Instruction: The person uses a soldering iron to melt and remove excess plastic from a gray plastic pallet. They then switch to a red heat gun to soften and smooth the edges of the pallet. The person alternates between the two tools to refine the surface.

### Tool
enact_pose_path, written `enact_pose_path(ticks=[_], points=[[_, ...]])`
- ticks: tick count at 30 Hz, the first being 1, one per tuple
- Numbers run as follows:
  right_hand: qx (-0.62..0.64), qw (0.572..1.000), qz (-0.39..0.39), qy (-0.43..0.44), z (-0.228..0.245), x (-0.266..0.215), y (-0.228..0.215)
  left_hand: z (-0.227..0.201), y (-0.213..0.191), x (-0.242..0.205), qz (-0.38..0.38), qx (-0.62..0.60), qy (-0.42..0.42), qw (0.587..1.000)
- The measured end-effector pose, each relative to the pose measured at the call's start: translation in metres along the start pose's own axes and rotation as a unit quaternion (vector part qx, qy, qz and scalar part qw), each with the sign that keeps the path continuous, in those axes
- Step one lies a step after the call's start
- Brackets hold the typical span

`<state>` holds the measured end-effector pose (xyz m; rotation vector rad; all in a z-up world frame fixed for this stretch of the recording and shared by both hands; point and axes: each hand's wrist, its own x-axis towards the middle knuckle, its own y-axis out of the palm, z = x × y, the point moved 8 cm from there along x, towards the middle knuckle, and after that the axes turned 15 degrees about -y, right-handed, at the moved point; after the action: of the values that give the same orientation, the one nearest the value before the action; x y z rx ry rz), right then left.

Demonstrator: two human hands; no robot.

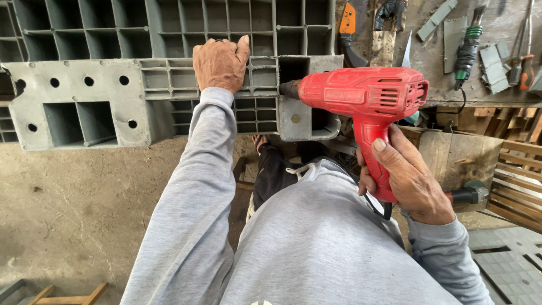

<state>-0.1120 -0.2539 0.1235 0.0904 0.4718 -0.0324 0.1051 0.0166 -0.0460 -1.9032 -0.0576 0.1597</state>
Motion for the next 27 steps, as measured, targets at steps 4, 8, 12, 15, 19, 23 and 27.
enact_pose_path(ticks=[4, 8, 12, 15, 19, 23, 27], points=[[-0.016, 1.0, -0.005, 0.013, -0.006, 0.006, -0.004, -0.005, -0.004, -0.001, -0.034, 0.013, 0.029, 0.999], [0.019, 1.0, -0.006, 0.016, -0.008, 0.006, -0.006, -0.003, 0.002, -0.001, -0.027, 0.045, 0.043, 0.998], [0.045, 0.999, -0.018, 0.024, -0.008, 0.002, -0.004, 0.0, 0.004, 0.0, -0.029, 0.015, 0.039, 0.999], [0.051, 0.998, -0.024, 0.023, -0.009, 0.001, -0.004, 0.0, 0.003, -0.001, -0.033, 0.023, 0.037, 0.999], [0.025, 1.0, 0.002, 0.002, -0.011, -0.001, -0.005, -0.001, 0.006, -0.001, -0.007, 0.049, 0.024, 0.998], [0.047, 0.999, -0.021, -0.006, -0.017, -0.004, -0.005, 0.001, 0.004, -0.002, -0.002, 0.087, 0.021, 0.996], [0.059, 0.998, -0.022, -0.011, -0.017, -0.004, -0.001, -0.004, -0.005, -0.003, -0.028, 0.027, 0.012, 0.999]])
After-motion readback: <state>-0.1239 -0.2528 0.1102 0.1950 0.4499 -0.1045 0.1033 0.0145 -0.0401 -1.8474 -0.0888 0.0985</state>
